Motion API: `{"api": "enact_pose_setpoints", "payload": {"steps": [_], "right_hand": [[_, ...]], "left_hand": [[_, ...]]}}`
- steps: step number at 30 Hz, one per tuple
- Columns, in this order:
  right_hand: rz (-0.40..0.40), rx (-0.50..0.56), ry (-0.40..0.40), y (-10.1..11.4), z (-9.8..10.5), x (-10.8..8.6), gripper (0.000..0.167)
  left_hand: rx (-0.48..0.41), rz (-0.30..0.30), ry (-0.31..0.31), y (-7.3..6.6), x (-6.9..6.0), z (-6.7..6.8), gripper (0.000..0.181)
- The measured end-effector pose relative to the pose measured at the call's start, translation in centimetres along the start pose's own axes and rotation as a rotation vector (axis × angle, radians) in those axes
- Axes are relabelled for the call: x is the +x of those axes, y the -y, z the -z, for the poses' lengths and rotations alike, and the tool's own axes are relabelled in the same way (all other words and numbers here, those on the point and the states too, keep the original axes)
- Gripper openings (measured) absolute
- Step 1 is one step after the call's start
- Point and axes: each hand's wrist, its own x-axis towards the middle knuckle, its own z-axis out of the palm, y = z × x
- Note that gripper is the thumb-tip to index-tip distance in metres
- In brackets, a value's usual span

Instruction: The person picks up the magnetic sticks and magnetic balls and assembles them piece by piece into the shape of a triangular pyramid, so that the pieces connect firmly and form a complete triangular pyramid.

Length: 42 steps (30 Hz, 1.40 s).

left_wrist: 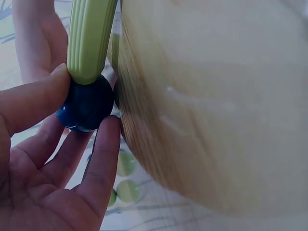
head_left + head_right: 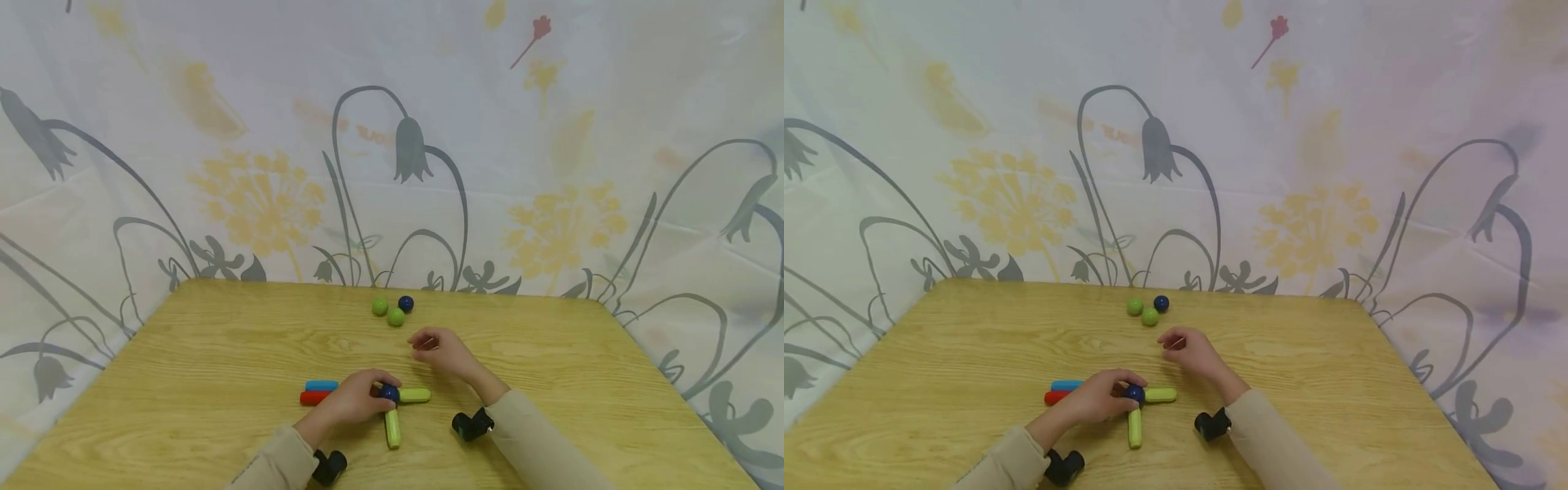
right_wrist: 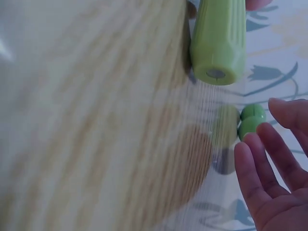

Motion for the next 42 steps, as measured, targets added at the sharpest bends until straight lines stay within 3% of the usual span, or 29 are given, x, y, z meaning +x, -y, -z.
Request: {"api": "enact_pose_setpoints", "payload": {"steps": [10, 18, 24, 30, 34, 37, 42], "right_hand": [[-0.016, 0.031, -0.093, -0.5, -0.3, 3.2, 0.021], [-0.052, 0.026, -0.130, -0.5, -0.1, 4.3, 0.028], [-0.066, 0.019, -0.062, -1.0, -0.2, 5.1, 0.043], [-0.058, -0.022, -0.022, -1.1, 0.1, 5.4, 0.041], [-0.023, -0.067, 0.067, -1.0, 0.2, 5.1, 0.046], [0.020, -0.103, 0.120, -1.2, 0.3, 4.6, 0.040], [0.051, -0.094, 0.138, -1.0, 0.3, 3.4, 0.031]], "left_hand": [[-0.005, -0.013, 0.005, -0.1, 0.0, 0.1, 0.027], [-0.010, 0.001, 0.006, -0.1, 0.2, -0.2, 0.026], [-0.013, 0.012, 0.011, -0.3, 0.2, -0.1, 0.027], [-0.021, 0.014, 0.019, -0.4, 0.3, 0.0, 0.026], [-0.015, 0.010, 0.019, -0.3, 0.3, 0.1, 0.025], [-0.009, 0.006, 0.018, -0.2, 0.3, 0.1, 0.025], [-0.009, 0.005, 0.014, -0.1, 0.2, 0.2, 0.025]]}}
